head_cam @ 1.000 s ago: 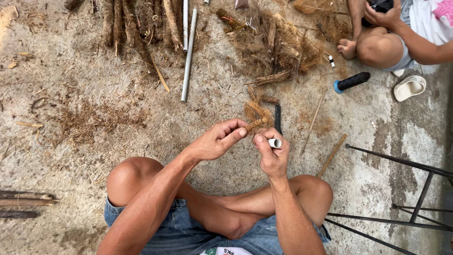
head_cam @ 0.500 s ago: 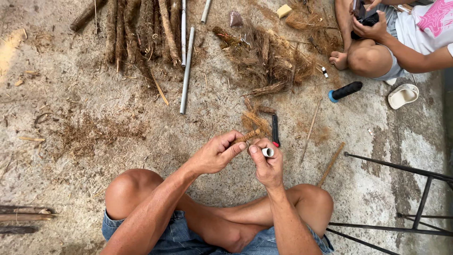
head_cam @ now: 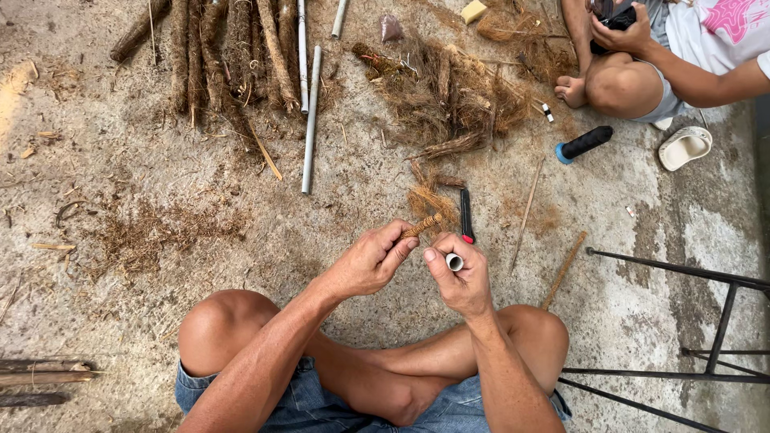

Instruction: The person sits on the floor and weaves dried coconut fibers around a thin stick to create a broom head. They use a small white cylindrical tool to help wrap and tighten the fibers around the stick, gradually extending the length of the woven section.

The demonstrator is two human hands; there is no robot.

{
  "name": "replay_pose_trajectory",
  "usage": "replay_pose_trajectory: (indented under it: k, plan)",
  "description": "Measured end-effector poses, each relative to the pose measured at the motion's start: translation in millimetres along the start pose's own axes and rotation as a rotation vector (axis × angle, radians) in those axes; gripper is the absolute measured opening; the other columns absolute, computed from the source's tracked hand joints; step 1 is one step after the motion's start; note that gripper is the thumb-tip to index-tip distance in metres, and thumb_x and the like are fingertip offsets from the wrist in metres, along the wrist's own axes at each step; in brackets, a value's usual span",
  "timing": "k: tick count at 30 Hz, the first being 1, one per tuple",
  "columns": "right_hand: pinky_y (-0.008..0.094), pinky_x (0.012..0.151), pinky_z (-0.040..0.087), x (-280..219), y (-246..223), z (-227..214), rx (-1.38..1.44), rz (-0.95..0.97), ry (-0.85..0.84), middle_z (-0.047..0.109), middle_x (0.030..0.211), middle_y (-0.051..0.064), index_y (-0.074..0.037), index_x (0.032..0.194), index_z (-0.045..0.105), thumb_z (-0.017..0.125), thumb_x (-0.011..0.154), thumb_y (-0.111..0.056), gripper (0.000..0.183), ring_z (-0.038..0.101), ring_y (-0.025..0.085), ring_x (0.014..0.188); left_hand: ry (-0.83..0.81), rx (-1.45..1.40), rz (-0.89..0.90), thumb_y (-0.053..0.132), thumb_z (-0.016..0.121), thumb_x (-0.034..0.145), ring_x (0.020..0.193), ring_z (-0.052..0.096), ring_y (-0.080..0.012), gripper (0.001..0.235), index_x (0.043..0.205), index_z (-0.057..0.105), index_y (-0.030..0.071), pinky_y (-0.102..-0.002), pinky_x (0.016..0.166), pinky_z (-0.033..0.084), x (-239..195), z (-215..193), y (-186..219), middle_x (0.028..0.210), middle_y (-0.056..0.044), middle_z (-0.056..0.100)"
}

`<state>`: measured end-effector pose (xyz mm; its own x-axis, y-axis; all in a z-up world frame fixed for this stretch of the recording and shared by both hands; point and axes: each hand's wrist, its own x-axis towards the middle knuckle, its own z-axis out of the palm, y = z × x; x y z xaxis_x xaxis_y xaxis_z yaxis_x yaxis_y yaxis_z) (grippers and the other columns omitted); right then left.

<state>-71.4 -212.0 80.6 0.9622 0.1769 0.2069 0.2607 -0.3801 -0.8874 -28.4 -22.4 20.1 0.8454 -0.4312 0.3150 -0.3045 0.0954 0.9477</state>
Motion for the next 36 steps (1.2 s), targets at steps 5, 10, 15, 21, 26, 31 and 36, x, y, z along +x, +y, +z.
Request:
replay_pose_trajectory:
  k: [5,10,15,21,26,31,36]
  plan:
    - [0.035,0.066,0.04,8,-39,3,-0.517,-0.329,-0.099,0.051,0.068,0.002,-0.008,0.078,0.054,0.074,0.093,-0.012,0.025,0.049,0.018,0.062,0.021,0.079,0.08,0.016,0.059,0.105,0.069,0.055,-0.0319,0.02,0.095,0.051,0.0,-0.045,0.064,0.045,0,5,1,0.078,-0.016,0.053]
    - [0.041,0.077,0.042,10,-81,7,-1.045,-0.514,-0.297,0.058,0.082,0.007,-0.007,0.087,0.059,0.072,0.085,-0.014,0.015,0.056,0.024,0.079,0.014,0.099,0.086,0.016,0.059,0.104,0.081,0.064,-0.0329,0.015,0.104,0.058,0.001,-0.043,0.072,0.052,0,12,3,0.087,-0.016,0.06]
    - [0.04,0.083,0.044,19,-107,7,-1.399,-0.701,-0.545,0.06,0.087,0.008,-0.008,0.091,0.061,0.062,0.082,-0.022,0.017,0.058,0.023,0.087,0.0,0.159,0.191,0.009,0.068,0.086,0.096,0.066,-0.0376,0.033,0.116,0.06,-0.002,-0.045,0.082,0.053,-7,21,-5,0.103,-0.018,0.066]
    - [0.039,0.085,0.044,55,-115,1,-1.149,-0.644,-0.912,0.065,0.092,0.006,-0.007,0.101,0.065,0.065,0.085,-0.016,0.018,0.061,0.023,0.093,-0.268,0.197,0.101,0.01,0.07,0.084,0.091,0.074,-0.0314,0.013,0.096,0.074,0.008,-0.042,0.079,0.06,-20,46,-30,0.096,-0.013,0.076]
    - [0.039,0.077,0.047,100,-105,-15,-0.893,0.118,-1.189,0.066,0.09,0.001,-0.013,0.097,0.066,0.072,0.083,-0.01,0.016,0.065,0.019,0.086,-0.316,0.071,-0.031,0.022,0.058,0.103,0.082,0.072,-0.0333,0.023,0.111,0.067,0.002,-0.045,0.074,0.06,-23,43,-11,0.092,-0.017,0.07]
    - [0.04,0.062,0.046,103,-70,-38,-0.619,0.23,-1.09,0.064,0.078,0.004,-0.007,0.09,0.057,0.07,0.091,-0.014,0.016,0.061,0.018,0.071,-0.223,0.047,0.21,0.024,0.056,0.106,0.089,0.069,-0.0375,0.024,0.108,0.064,0.001,-0.048,0.079,0.057,-22,39,-1,0.095,-0.02,0.069]
    - [0.037,0.063,0.045,85,-23,-63,-0.398,0.376,-0.897,0.057,0.074,0.004,-0.007,0.086,0.05,0.074,0.094,-0.02,0.028,0.051,0.014,0.072,-0.246,0.014,0.143,0.026,0.055,0.108,0.085,0.067,-0.0337,0.026,0.098,0.059,0.002,-0.047,0.078,0.054,-17,35,3,0.084,-0.016,0.064]
